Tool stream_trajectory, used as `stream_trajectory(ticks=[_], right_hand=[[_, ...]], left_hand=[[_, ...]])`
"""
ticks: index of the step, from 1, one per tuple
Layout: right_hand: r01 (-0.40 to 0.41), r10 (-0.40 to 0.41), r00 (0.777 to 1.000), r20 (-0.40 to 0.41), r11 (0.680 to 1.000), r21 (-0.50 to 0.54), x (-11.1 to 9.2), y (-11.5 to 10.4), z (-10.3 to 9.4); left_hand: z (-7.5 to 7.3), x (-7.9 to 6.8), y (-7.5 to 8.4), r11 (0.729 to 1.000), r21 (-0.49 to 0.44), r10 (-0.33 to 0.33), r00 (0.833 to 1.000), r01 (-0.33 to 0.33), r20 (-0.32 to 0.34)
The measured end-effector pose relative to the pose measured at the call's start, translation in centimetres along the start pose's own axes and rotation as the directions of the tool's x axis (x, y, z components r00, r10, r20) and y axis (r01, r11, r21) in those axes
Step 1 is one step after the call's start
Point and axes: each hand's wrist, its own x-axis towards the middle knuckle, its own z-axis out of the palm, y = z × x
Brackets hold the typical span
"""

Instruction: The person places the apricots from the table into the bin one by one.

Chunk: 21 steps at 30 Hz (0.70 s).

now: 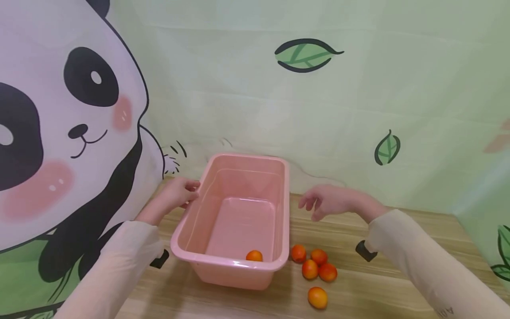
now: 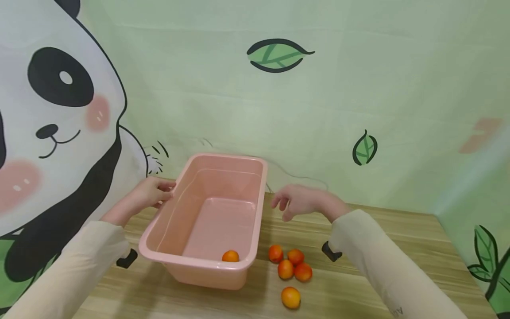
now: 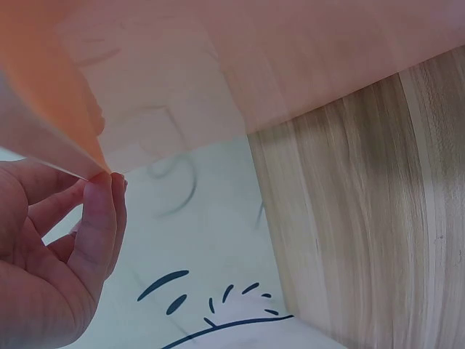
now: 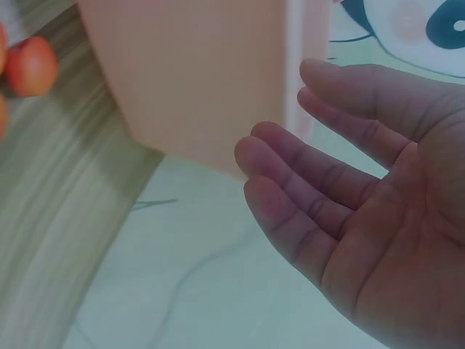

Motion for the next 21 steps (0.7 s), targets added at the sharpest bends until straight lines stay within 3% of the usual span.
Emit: stream_trajectory(ticks=[12, 21], right_hand=[[-0.060, 0.058, 0.998, 0.018, 0.994, 0.087, -0.3, 3.8, 3.4], [-0.019, 0.018, 1.000, 0.004, 0.997, 0.072, 1.0, 5.5, 6.8]], left_hand=[[-0.3, -0.3, 0.1, 1.000, 0.019, -0.001, 1.000, 0.001, 0.000], [-0.2, -0.4, 0.3, 1.000, 0.027, -0.010, 1.000, 0.010, -0.004]])
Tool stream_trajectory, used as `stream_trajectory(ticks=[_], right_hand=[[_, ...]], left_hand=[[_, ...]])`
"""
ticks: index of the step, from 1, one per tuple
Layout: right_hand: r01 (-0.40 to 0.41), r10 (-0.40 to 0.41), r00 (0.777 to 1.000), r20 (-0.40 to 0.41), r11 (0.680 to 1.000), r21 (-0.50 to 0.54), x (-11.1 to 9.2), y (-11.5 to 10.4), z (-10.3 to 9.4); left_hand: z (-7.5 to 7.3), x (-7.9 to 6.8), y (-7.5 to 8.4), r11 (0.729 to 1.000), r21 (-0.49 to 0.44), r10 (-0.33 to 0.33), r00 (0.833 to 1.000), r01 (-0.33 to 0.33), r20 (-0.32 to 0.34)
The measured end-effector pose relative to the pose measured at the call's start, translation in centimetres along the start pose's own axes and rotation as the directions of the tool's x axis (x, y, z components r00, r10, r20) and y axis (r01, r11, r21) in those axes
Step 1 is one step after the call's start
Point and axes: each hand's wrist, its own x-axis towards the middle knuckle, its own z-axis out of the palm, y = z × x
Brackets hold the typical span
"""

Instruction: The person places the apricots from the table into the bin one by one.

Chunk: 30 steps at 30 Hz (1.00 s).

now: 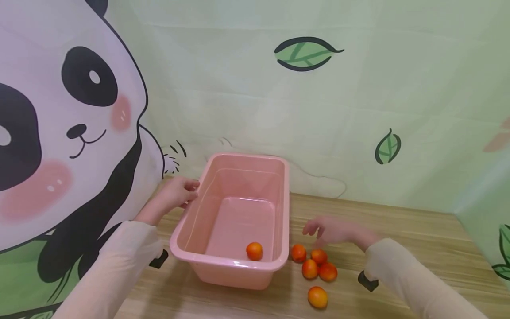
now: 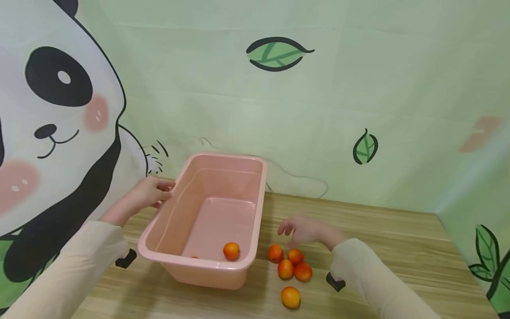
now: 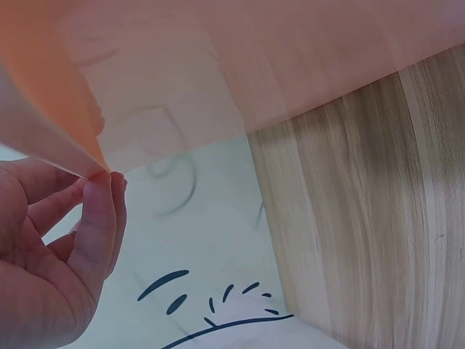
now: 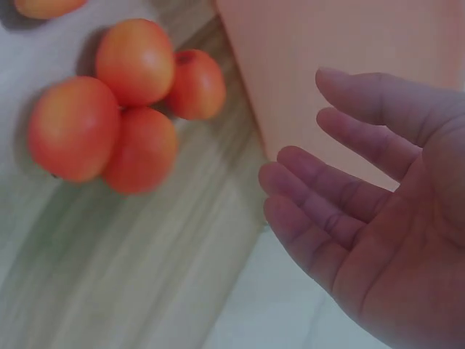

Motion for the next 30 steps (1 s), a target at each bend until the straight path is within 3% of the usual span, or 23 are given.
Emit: stream_trajectory(ticks=[6, 13, 18, 21, 30], right_hand=[[0.011, -0.011, 1.000, 0.000, 0.999, 0.039, 1.1, 0.7, 1.6], [-0.074, 0.073, 0.997, 0.010, 0.991, 0.107, 2.1, 0.7, 2.9], [-0.048, 0.048, 0.999, -0.006, 0.997, 0.059, 2.7, 0.8, 3.7], [0.009, -0.009, 1.000, -0.030, 1.000, 0.000, 3.1, 0.8, 4.0], [-0.077, 0.076, 0.997, 0.021, 0.994, 0.072, 4.1, 1.1, 4.7]], left_hand=[[0.0, 0.0, -0.1, 1.000, 0.002, 0.002, 1.000, -0.002, -0.003], [0.0, 0.1, -0.3, 1.000, -0.005, 0.013, 1.000, -0.013, -0.001], [0.0, 0.2, -0.4, 1.000, -0.010, 0.011, 1.000, -0.011, 0.000], [0.0, 0.3, -0.5, 1.000, -0.012, 0.012, 1.000, -0.012, -0.002], [0.1, 0.3, -0.4, 1.000, -0.005, 0.013, 1.000, -0.013, -0.007]])
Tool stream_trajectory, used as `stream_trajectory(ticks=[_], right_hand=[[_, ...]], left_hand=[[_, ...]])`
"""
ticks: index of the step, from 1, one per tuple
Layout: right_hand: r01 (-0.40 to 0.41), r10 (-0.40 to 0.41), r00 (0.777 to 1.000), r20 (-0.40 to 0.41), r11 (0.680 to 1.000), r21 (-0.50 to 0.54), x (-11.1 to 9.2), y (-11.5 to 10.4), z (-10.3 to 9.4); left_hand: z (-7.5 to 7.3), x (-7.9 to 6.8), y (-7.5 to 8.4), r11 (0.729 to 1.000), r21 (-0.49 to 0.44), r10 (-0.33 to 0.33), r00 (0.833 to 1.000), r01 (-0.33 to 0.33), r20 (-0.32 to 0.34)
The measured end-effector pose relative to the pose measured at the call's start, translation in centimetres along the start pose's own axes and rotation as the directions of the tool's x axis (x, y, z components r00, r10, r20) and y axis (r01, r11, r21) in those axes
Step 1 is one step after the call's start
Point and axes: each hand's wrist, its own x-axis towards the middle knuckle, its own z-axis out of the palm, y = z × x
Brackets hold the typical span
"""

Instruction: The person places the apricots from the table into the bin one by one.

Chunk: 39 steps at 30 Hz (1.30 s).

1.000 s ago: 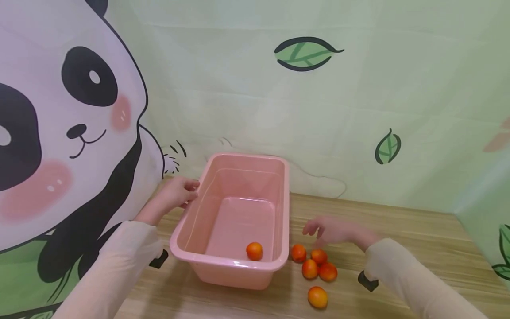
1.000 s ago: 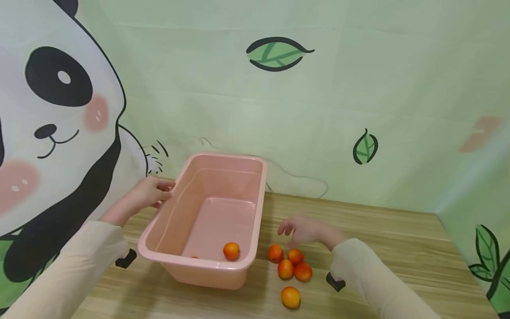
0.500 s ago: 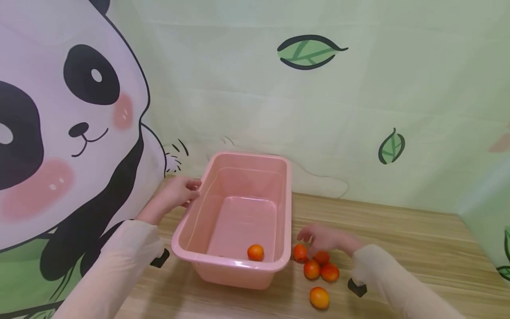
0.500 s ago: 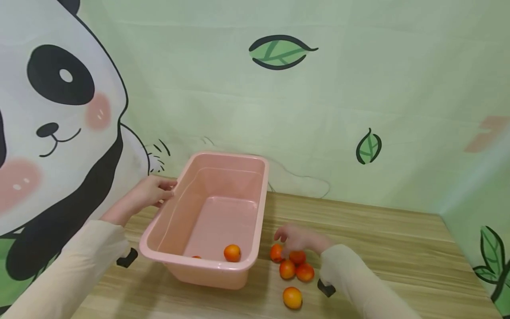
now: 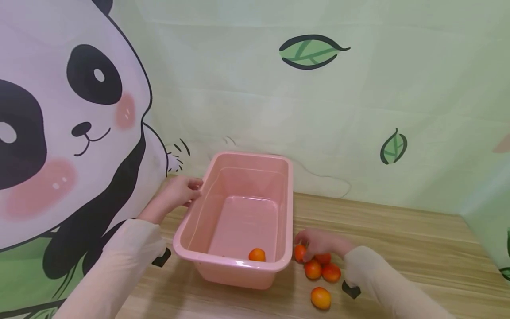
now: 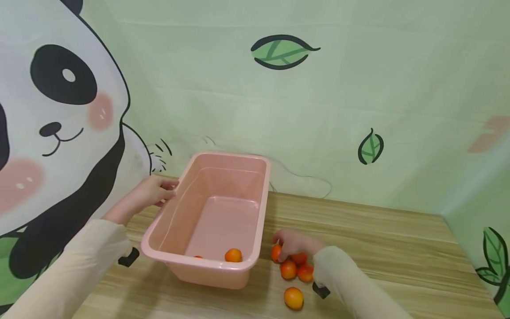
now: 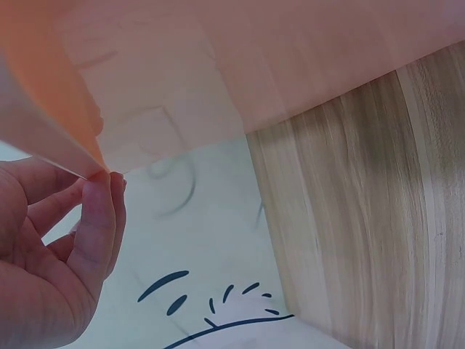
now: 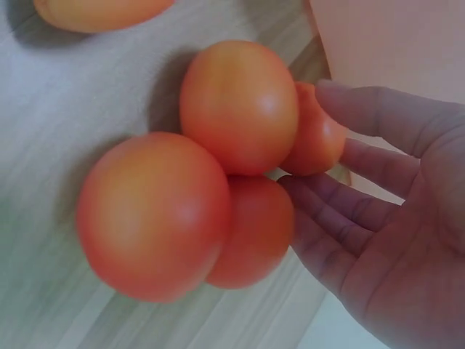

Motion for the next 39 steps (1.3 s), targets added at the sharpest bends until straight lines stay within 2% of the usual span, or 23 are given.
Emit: stream_trajectory(ticks=[14, 20, 23, 30, 35, 39], right_hand=[[0.109, -0.109, 0.994, 0.006, 0.992, -0.059, 0.6, 0.3, 0.3], [0.189, -0.189, 0.982, 0.008, 0.980, -0.065, 0.5, 0.4, -0.4], [0.215, -0.215, 0.977, 0.004, 0.974, -0.066, 0.2, 0.2, -0.9], [0.169, -0.173, 0.984, -0.030, 0.980, -0.108, -0.6, -0.7, -2.7], [0.223, -0.231, 0.972, -0.032, 0.961, -0.162, -1.2, -1.1, -4.3], [0.204, -0.211, 0.977, -0.039, 0.970, -0.133, -1.9, -1.9, -5.5]], left_hand=[[-0.1, 0.0, 0.1, 1.000, 0.016, -0.010, 1.000, 0.010, -0.005], [0.0, 0.1, 0.1, 1.000, 0.017, -0.005, 1.000, 0.005, -0.004], [-0.1, 0.1, 0.1, 1.000, 0.014, -0.005, 1.000, 0.005, 0.000], [-0.1, 0.0, 0.0, 1.000, 0.007, -0.010, 1.000, 0.010, 0.005], [-0.1, 0.0, 0.0, 1.000, 0.006, -0.012, 1.000, 0.012, 0.008], [-0.1, 0.0, 0.1, 1.000, 0.005, -0.015, 1.000, 0.015, 0.006]])
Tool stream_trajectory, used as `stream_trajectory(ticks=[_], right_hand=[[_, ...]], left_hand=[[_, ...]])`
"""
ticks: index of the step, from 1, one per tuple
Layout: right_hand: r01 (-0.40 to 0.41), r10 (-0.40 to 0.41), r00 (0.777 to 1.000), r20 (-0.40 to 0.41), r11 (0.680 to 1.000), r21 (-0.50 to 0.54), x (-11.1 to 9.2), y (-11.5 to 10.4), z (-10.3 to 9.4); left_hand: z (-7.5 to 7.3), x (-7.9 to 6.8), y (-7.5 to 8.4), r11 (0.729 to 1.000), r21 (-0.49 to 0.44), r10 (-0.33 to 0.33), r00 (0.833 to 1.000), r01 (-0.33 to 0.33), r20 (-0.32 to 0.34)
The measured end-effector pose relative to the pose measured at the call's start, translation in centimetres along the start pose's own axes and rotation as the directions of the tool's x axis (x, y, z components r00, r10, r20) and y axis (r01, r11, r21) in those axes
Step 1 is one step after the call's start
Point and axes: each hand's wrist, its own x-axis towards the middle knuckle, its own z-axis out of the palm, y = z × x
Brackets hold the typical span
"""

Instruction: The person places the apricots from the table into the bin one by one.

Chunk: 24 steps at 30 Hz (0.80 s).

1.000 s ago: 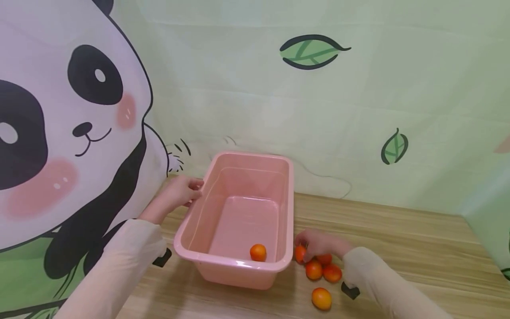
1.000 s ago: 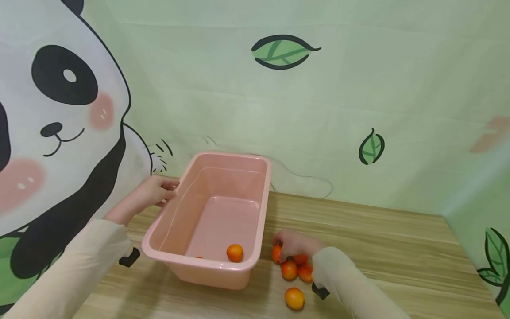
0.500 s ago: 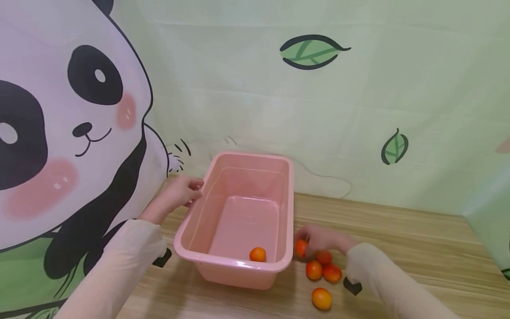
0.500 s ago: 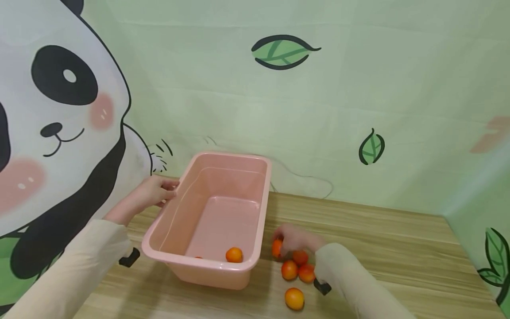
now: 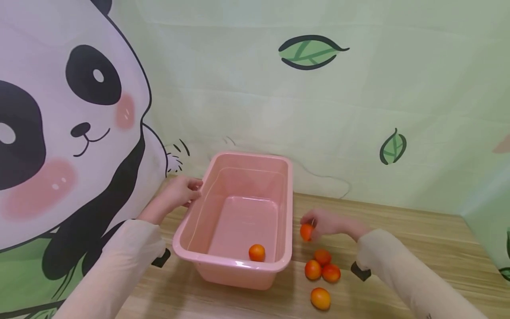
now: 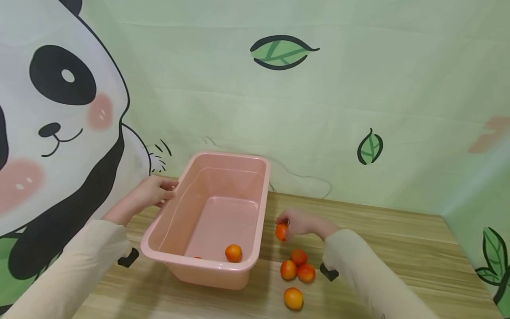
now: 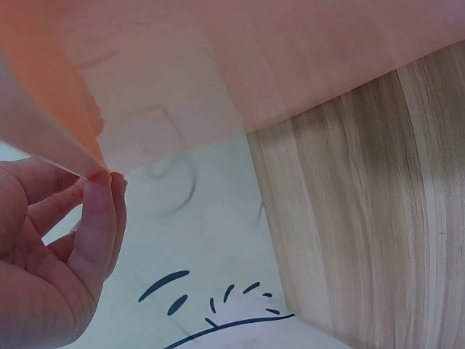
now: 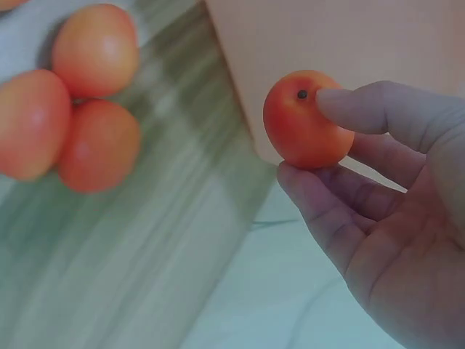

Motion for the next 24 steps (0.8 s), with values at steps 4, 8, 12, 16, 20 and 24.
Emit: stream_trajectory(ticks=[4, 8, 12, 16, 20, 24], right_hand=[[-0.043, 0.043, 0.999, -0.008, 0.999, -0.002, -0.5, -1.1, -1.3], [-0.025, 0.024, 1.000, -0.014, 0.997, -0.079, -0.8, -1.8, -2.5], [-0.023, 0.020, 0.999, -0.027, 0.992, -0.123, -1.0, -2.5, -3.7], [-0.044, 0.040, 0.999, -0.033, 0.991, -0.125, -1.2, -3.5, -4.9], [-0.035, 0.031, 0.999, -0.031, 0.989, -0.140, -1.2, -4.8, -6.0], [-0.044, 0.042, 0.999, -0.021, 0.992, -0.120, -1.1, -6.0, -6.8]], left_hand=[[-0.1, -0.1, 0.1, 1.000, 0.006, 0.002, 1.000, -0.002, -0.001], [-0.1, -0.1, 0.1, 1.000, 0.007, -0.003, 1.000, 0.003, 0.001], [-0.1, 0.0, 0.0, 1.000, 0.011, -0.002, 1.000, 0.002, 0.000], [0.0, -0.1, 0.0, 1.000, 0.013, 0.001, 1.000, -0.001, -0.007], [0.0, -0.1, 0.0, 1.000, 0.014, 0.002, 1.000, -0.001, -0.009], [0.0, 0.0, 0.0, 1.000, 0.015, 0.000, 1.000, 0.001, -0.010]])
